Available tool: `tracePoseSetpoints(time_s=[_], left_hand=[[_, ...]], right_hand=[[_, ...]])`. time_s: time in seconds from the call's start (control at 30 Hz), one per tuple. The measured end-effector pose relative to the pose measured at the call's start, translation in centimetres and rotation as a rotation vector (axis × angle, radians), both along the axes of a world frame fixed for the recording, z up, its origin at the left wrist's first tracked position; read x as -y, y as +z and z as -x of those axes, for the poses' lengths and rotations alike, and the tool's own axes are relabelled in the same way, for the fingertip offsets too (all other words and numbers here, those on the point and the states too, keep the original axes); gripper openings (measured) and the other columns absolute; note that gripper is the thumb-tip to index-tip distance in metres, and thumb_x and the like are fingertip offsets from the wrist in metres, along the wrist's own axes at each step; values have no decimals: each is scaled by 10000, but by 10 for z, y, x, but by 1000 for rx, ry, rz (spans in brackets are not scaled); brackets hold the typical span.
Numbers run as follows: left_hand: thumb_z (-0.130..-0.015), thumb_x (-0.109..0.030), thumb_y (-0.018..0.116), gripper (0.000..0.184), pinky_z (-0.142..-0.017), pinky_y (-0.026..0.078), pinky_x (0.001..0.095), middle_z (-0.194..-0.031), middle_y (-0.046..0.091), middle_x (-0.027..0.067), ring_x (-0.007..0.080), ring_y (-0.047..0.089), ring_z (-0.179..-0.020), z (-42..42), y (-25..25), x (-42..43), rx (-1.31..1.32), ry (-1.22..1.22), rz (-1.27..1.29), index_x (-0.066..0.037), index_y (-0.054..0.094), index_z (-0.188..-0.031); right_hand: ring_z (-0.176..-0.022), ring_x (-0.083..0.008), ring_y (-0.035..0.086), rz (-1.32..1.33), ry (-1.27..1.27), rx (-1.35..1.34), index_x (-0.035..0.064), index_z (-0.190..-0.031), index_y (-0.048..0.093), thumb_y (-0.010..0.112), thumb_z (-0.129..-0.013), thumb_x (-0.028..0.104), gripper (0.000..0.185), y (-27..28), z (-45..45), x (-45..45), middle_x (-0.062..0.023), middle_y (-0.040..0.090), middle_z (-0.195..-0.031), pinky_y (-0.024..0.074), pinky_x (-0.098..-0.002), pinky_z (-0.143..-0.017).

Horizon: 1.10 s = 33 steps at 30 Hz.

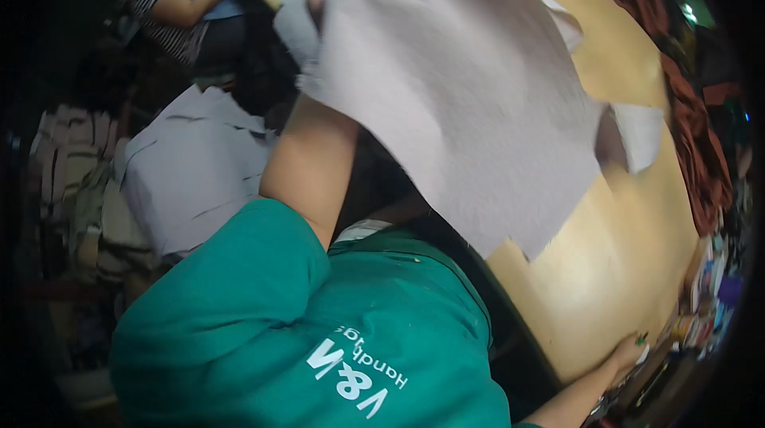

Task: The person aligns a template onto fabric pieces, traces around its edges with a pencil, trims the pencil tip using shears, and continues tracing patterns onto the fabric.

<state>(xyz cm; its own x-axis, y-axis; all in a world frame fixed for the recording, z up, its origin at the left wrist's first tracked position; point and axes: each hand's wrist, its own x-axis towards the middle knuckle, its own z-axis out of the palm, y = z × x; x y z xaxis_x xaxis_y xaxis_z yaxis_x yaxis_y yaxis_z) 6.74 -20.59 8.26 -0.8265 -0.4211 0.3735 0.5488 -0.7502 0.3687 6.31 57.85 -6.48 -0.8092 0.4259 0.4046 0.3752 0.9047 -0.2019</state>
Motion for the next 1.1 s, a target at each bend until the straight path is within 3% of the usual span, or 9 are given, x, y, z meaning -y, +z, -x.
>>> tracePoseSetpoints(time_s=[0.23, 0.33, 0.37, 0.4, 0.5, 0.6, 0.67, 0.97, 1.1], left_hand=[[-793, -313, 440, 444, -837, 421, 328, -1008, 559, 157, 259, 547, -917, -193, 26, 179, 224, 763, 180, 24, 496, -1076], [-797, -331, 439, 453, -841, 418, 325, -1022, 555, 157, 259, 544, -928, -298, 44, 249, 622, 1186, 369, 12, 496, -1086], [-798, -337, 438, 456, -842, 416, 324, -1026, 554, 158, 259, 543, -932, -333, 45, 271, 805, 1309, 437, 9, 496, -1090], [-800, -343, 438, 459, -843, 415, 324, -1031, 553, 158, 259, 542, -936, -361, 45, 284, 982, 1399, 497, 5, 496, -1093], [-804, -362, 437, 468, -847, 412, 321, -1045, 549, 158, 259, 540, -947, -454, 24, 311, 1494, 1489, 620, -7, 495, -1104], [-808, -380, 436, 477, -851, 408, 318, -1059, 545, 159, 259, 537, -959, -519, -15, 305, 1907, 1381, 766, -19, 495, -1114], [-811, -392, 435, 483, -853, 405, 317, -1068, 542, 159, 259, 535, -967, -534, -28, 294, 2028, 1325, 789, -26, 495, -1121], [-824, -447, 431, 510, -865, 394, 309, -1110, 531, 161, 259, 527, -1001, -559, -5, 279, 2145, 1283, 889, -61, 495, -1152], [-829, -471, 430, 523, -870, 389, 306, -1129, 526, 162, 260, 523, -1016, -486, 76, 260, 1792, 1566, 1208, -77, 494, -1166]], right_hand=[[-741, -316, 567, -49, -5, -64, -25, -809, 566, 511, -800, 233, 264, 2, 0, 7, -182, 593, -786, 431, -374, -632], [-711, -323, 545, 203, 184, -227, -15, -741, 541, 483, -766, 164, 190, -25, 5, -29, -210, 565, -732, 414, -371, -606], [-729, -372, 530, -196, 37, 0, -24, -746, 544, 488, -762, 193, 225, 4, -8, 6, -249, 551, -752, 416, -393, -626], [-743, -409, 513, -160, 48, -27, -28, -759, 543, 495, -762, 222, 254, -1, -9, 6, -272, 535, -763, 411, -420, -647], [-777, -376, 551, -1, -10, 22, -10, -894, 555, 503, -782, 247, 285, 12, -13, 25, -243, 567, -817, 430, -401, -674], [-785, -353, 560, 124, -104, 9, 0, -909, 569, 515, -789, 246, 279, 22, -18, 50, -212, 583, -825, 435, -389, -690], [-708, -359, 539, -7, 8, -92, -22, -808, 545, 535, -783, 240, 263, 19, -20, 49, -215, 558, -743, 418, -400, -631], [-737, -367, 556, 47, -53, -57, -5, -865, 574, 519, -783, 282, 303, 9, -16, 35, -213, 577, -757, 432, -408, -660], [-719, -372, 554, -7, -53, -76, -11, -814, 559, 535, -771, 279, 294, 16, -19, 49, -217, 572, -738, 428, -415, -642]])
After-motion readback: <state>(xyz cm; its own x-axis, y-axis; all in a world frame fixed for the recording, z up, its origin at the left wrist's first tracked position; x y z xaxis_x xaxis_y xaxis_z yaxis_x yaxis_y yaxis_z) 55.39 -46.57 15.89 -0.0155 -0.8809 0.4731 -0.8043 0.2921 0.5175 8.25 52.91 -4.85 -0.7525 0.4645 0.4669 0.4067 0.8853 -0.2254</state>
